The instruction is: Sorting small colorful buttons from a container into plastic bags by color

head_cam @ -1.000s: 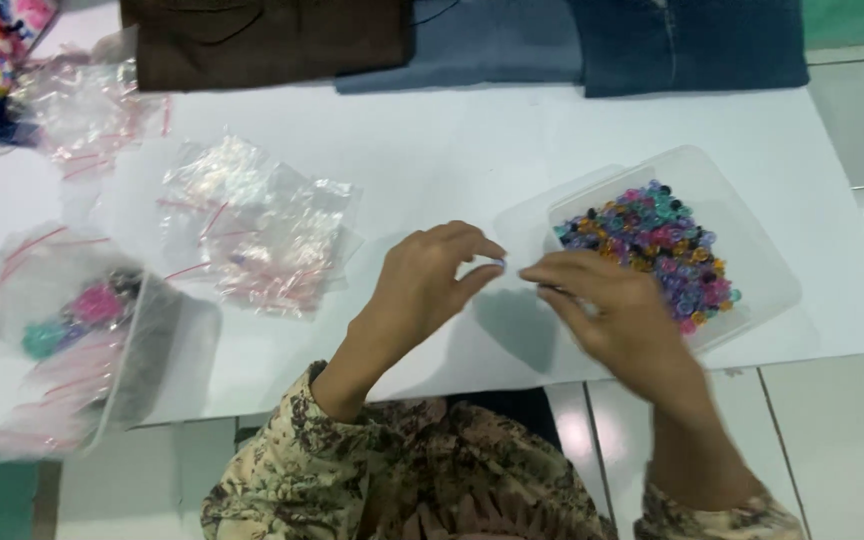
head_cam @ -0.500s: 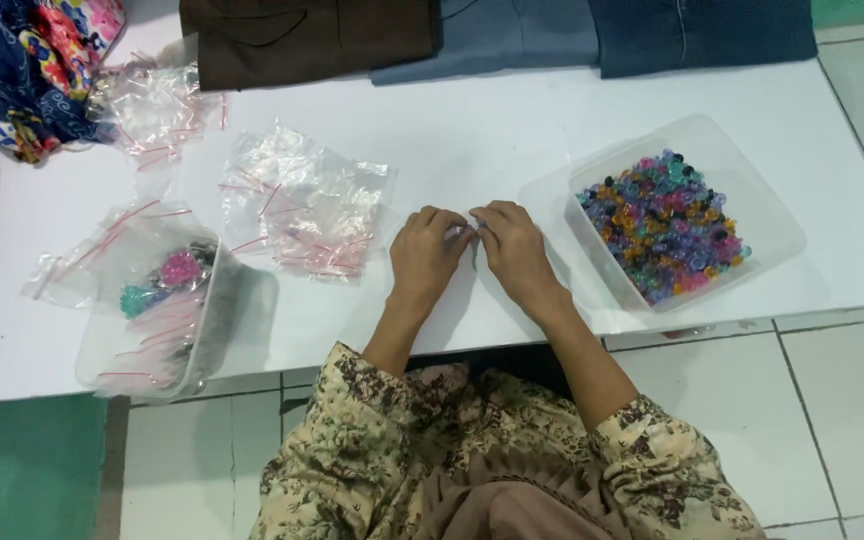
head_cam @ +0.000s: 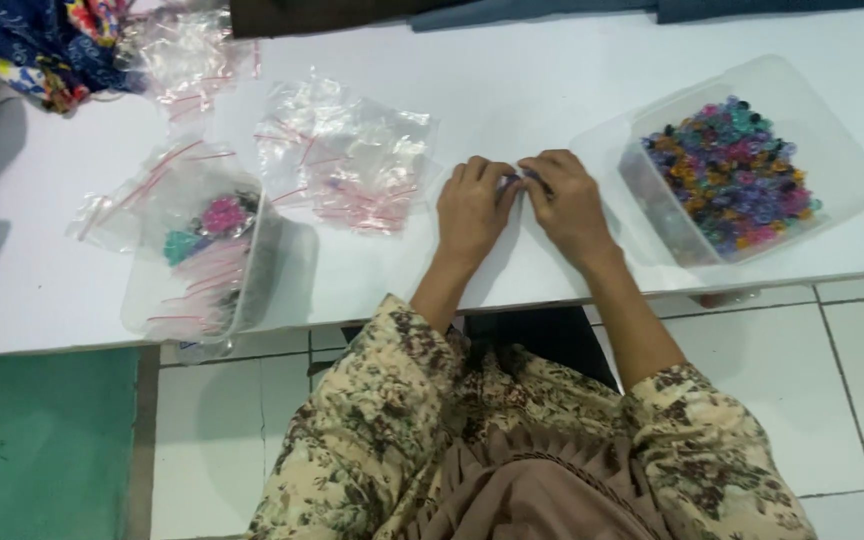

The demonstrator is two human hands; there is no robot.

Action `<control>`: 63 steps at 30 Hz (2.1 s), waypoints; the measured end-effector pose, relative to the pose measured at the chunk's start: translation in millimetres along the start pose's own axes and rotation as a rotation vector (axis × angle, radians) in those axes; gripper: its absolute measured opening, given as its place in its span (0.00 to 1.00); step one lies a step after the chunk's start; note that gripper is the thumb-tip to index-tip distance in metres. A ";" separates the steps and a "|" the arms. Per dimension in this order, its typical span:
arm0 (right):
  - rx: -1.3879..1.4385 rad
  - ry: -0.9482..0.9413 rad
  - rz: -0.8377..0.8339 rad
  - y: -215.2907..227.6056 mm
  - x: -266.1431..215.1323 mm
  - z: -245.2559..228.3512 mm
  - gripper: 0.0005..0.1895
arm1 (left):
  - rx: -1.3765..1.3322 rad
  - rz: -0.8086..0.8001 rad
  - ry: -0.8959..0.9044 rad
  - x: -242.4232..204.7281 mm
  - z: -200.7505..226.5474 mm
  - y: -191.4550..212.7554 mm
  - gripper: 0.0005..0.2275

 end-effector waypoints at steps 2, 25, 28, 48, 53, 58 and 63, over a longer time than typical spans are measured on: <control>0.053 -0.031 -0.023 4.4 5.3 -4.1 0.11 | -0.048 -0.004 0.041 3.7 0.4 5.8 0.09; 0.115 -0.166 0.070 17.6 10.3 -1.1 0.10 | -0.179 -0.073 0.051 10.6 2.7 13.9 0.08; 0.178 -0.240 0.031 15.7 9.2 -1.5 0.11 | -0.164 -0.111 0.070 10.1 5.6 15.6 0.07; 0.159 -0.306 -0.023 18.2 16.5 -3.5 0.10 | -0.124 -0.183 0.102 17.4 10.1 19.6 0.07; 0.174 -0.272 0.031 17.2 16.9 -3.8 0.11 | -0.146 -0.179 0.110 23.0 14.6 24.5 0.10; 0.090 -0.141 0.088 72.5 15.0 -45.9 0.10 | -0.292 -0.100 0.157 32.6 29.5 31.6 0.08; -0.079 -0.093 0.134 157.8 3.7 -12.2 0.09 | -0.355 -0.047 -0.154 79.2 91.1 23.5 0.09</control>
Point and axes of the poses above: each hand's wrist, its own x-axis towards the middle knuckle, its own y-axis out of the back of the hand, z = x × y, the point moved 3 cm from there along x, towards the middle knuckle, and after that the axes turned 13 degrees about -x, right-handed, at the moved point
